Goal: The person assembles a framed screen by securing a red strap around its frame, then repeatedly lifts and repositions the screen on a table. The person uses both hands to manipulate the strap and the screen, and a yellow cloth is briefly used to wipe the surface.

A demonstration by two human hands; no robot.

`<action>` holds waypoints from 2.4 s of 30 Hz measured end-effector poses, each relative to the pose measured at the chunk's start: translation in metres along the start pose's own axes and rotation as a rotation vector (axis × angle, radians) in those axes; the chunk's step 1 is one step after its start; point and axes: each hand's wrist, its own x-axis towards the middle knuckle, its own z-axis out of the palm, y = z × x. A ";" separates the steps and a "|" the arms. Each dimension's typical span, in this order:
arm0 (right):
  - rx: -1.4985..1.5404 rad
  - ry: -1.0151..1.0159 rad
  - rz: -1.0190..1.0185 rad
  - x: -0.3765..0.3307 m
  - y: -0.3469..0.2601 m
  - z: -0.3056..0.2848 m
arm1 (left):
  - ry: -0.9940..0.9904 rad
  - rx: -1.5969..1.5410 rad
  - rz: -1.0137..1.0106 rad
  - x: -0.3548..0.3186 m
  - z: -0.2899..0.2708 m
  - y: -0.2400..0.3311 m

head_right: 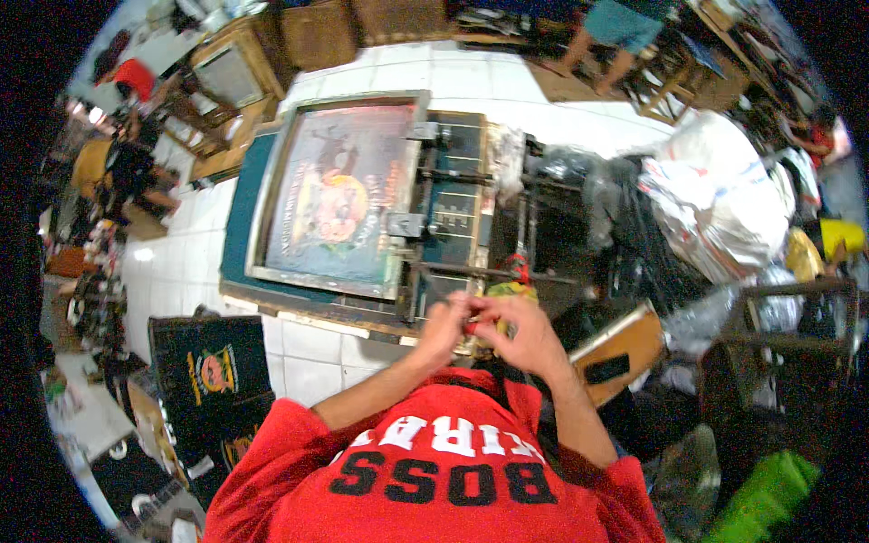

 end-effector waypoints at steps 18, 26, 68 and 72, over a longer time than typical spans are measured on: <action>-0.784 -1.230 0.284 0.183 0.212 0.061 | 0.122 -0.129 -0.120 -0.022 0.000 0.004; 0.714 -0.313 0.777 0.170 0.175 -0.050 | 0.001 -0.256 -0.053 -0.009 0.007 -0.005; 0.467 -0.558 0.104 0.030 -0.018 -0.068 | -0.381 -0.708 -0.116 0.027 0.055 0.056; 0.759 -0.601 0.204 -0.004 0.006 -0.070 | -0.131 -0.541 -0.191 0.028 0.054 0.047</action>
